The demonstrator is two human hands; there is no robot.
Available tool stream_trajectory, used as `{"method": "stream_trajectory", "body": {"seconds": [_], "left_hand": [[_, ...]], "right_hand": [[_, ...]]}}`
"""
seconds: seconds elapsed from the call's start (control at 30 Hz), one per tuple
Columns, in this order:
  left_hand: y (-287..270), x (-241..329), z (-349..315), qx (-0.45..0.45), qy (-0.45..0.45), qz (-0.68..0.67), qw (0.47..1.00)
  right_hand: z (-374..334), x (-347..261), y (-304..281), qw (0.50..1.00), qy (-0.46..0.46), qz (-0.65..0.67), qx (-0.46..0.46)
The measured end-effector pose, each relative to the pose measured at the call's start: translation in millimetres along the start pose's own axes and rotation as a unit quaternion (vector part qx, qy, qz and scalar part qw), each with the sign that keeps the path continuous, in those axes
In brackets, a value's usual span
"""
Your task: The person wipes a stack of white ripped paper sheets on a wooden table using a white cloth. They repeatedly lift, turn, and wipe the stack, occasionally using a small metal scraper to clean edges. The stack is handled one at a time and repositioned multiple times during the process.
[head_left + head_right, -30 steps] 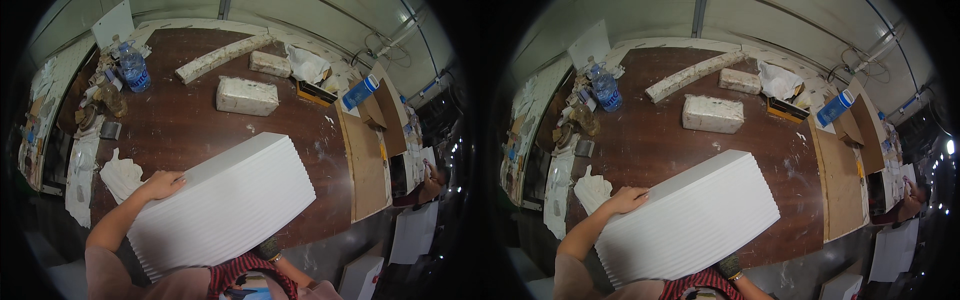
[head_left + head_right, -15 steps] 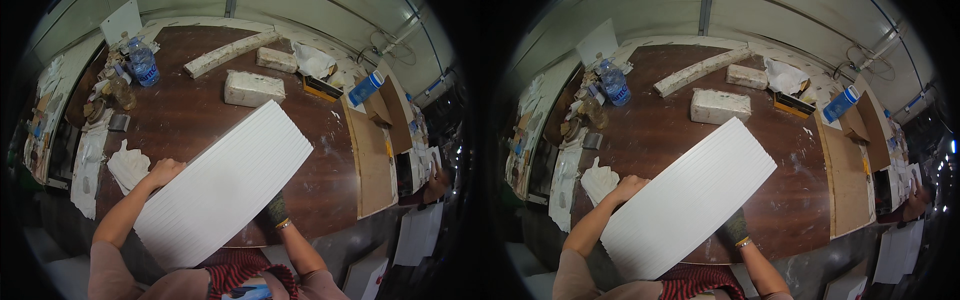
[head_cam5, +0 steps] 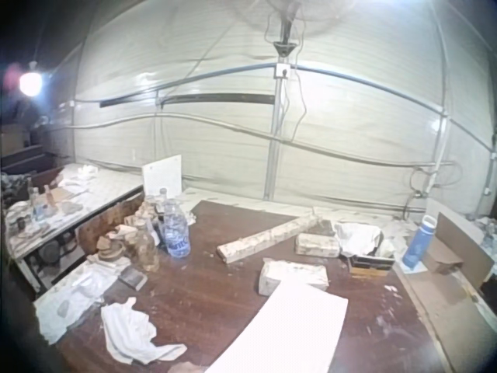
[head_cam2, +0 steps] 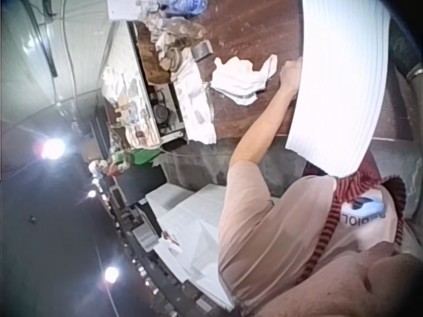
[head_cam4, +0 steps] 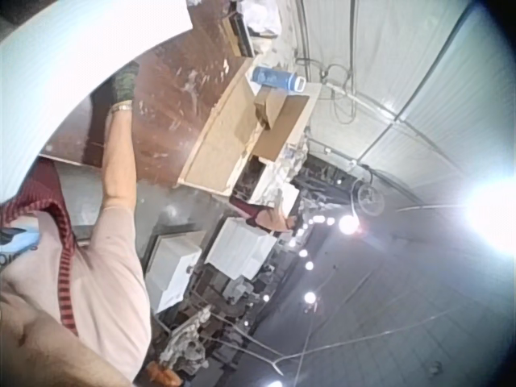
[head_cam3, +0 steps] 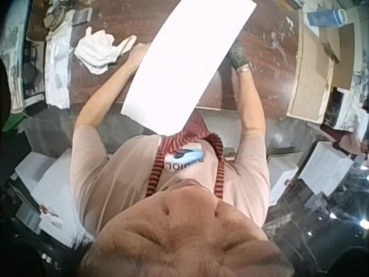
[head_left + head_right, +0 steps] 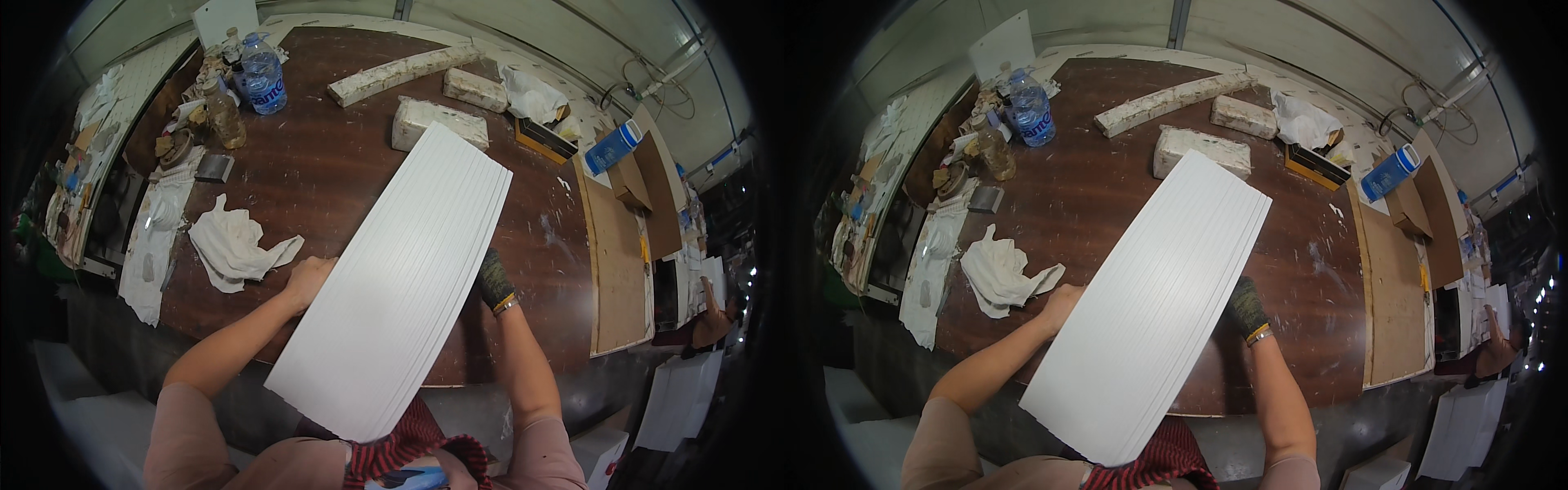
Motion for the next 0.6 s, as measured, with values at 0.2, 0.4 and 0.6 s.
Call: {"method": "stream_trajectory", "body": {"seconds": [0.2,0.4,0.6], "left_hand": [[25.6,12.5,-13.1,0.045,-0.074,-0.025,0.996],[50.4,20.5,-18.5,0.052,-0.03,0.054,0.997],[119.7,19.1,-30.0,0.109,-0.111,-0.086,0.984]], "right_hand": [[-9.7,26.7,35.2,0.995,0.076,0.008,-0.068],[-14.8,41.1,44.0,0.958,0.223,0.136,-0.116],[-9.2,65.8,14.7,0.928,0.24,0.281,-0.049]]}}
Point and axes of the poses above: each hand's wrist, its own z-axis towards the middle knuckle, its own y-axis out of the palm, x = y × z, the point moved 2 cm from there along z, towards the middle knuckle, and after that the axes turned 5 degrees about y, right-handed, at the moved point
